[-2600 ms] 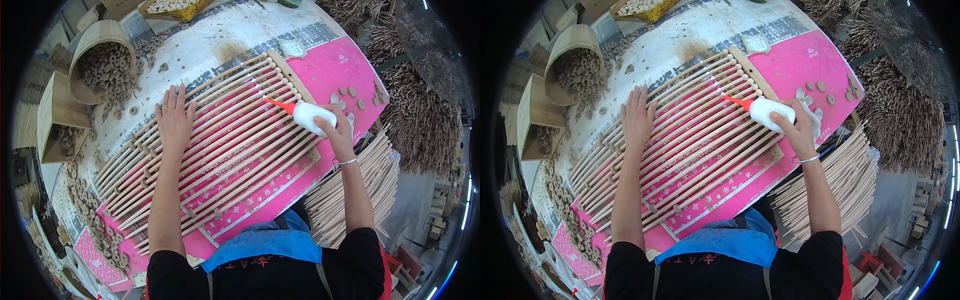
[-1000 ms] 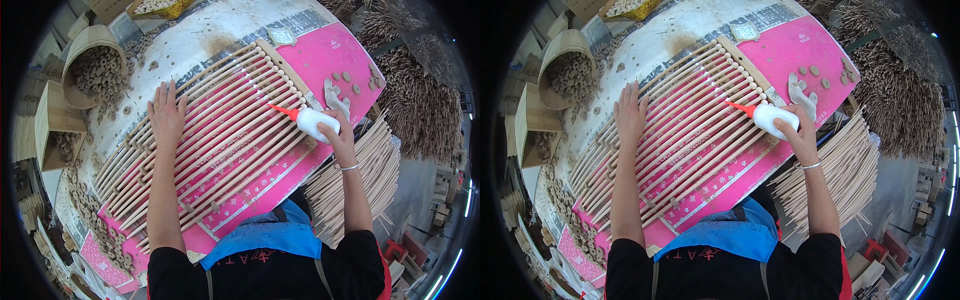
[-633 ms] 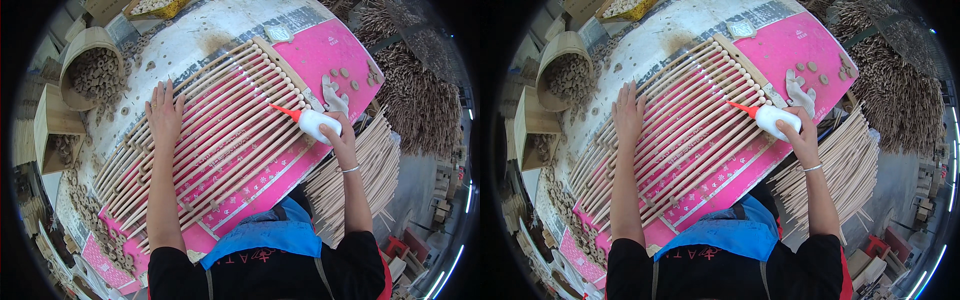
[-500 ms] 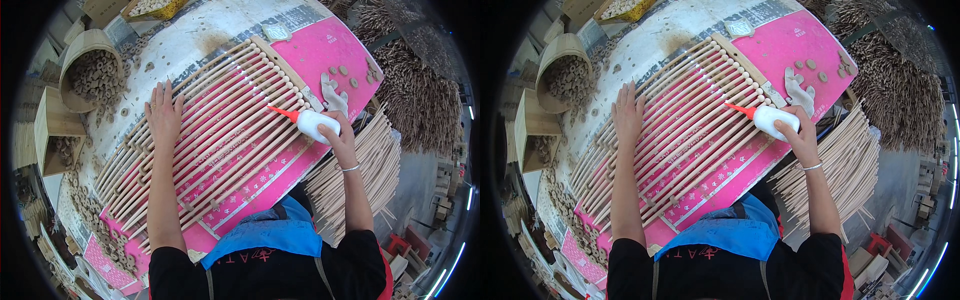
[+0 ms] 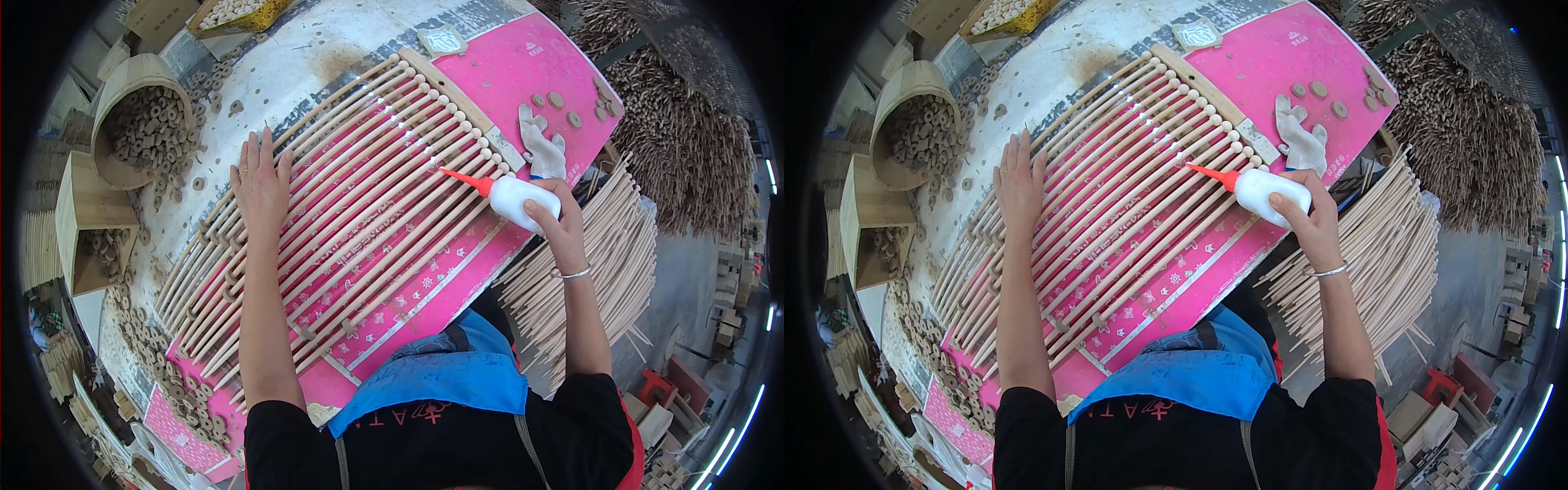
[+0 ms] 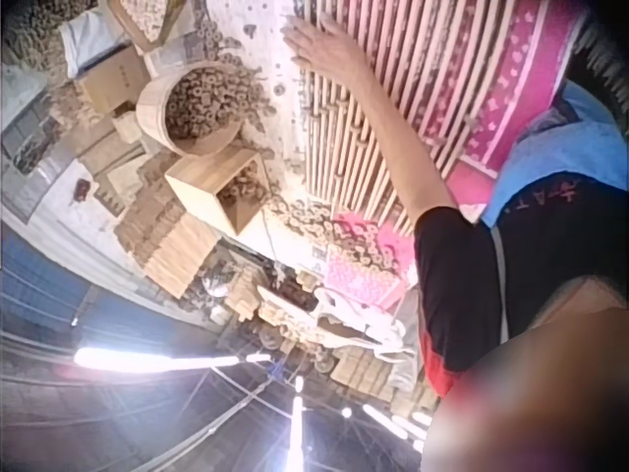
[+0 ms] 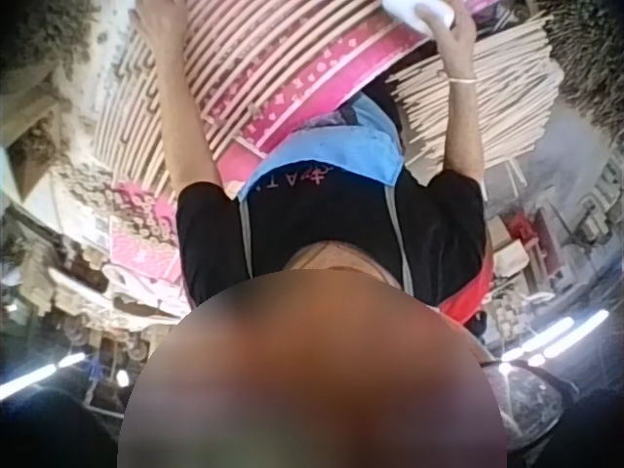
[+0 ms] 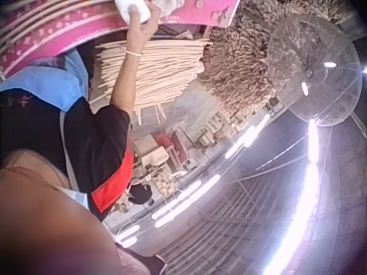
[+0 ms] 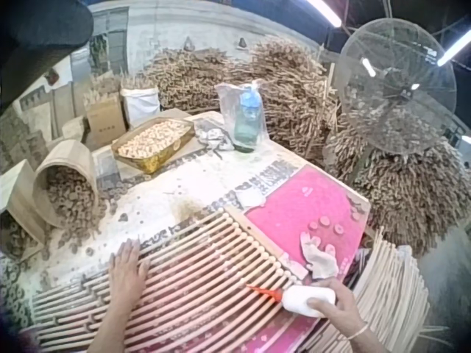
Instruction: Assembling a wooden mat by gluing small wooden rings onto parallel wooden rods.
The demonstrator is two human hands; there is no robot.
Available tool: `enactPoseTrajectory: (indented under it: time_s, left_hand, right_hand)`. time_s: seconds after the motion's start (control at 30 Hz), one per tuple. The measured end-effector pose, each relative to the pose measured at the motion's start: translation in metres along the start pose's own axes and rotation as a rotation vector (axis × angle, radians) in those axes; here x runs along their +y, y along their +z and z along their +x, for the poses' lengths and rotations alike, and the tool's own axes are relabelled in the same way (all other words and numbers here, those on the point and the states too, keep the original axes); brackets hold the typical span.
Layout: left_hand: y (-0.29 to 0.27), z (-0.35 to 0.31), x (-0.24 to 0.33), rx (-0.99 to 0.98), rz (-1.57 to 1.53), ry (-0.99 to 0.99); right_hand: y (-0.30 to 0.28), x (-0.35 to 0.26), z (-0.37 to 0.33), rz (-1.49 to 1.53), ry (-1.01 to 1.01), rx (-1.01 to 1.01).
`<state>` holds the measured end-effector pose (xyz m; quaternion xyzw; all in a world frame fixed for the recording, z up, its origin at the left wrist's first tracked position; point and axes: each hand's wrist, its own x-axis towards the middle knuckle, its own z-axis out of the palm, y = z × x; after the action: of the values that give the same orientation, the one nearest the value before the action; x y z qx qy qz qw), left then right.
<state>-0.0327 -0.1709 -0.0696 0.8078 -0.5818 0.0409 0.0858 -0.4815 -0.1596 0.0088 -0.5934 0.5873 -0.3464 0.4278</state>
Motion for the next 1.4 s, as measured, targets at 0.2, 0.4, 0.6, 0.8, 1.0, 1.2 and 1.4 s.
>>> enactPoseTrajectory:
  time_s: [0.2, 0.4, 0.6, 0.8, 1.0, 1.2, 1.4]
  left_hand:
    - [-0.001, 0.0, 0.001, -0.012, 0.007, -0.006]
    - [-0.002, 0.0, 0.001, -0.022, 0.011, -0.008]
    - [-0.002, 0.0, 0.001, -0.028, 0.012, -0.008]
    - [0.0, 0.0, 0.0, -0.016, -0.005, 0.005]
    - [0.001, 0.0, -0.001, -0.006, -0.003, 0.011]
    - [0.001, -0.001, -0.001, 0.007, -0.004, 0.012]
    - [0.0, -0.001, 0.0, 0.005, -0.019, 0.015]
  right_hand:
    - [0.0, 0.002, -0.003, 0.017, -0.01, -0.009]
    - [-0.008, 0.002, -0.013, 0.062, 0.045, 0.022]
    - [-0.009, 0.006, -0.016, 0.034, 0.037, 0.028]
    - [-0.011, 0.005, -0.021, 0.037, 0.036, 0.004]
    - [-0.019, 0.002, -0.026, 0.084, 0.057, 0.06]
    - [-0.022, 0.007, -0.034, 0.084, 0.093, 0.043]
    - [-0.02, 0.011, -0.039, 0.084, 0.089, 0.036]
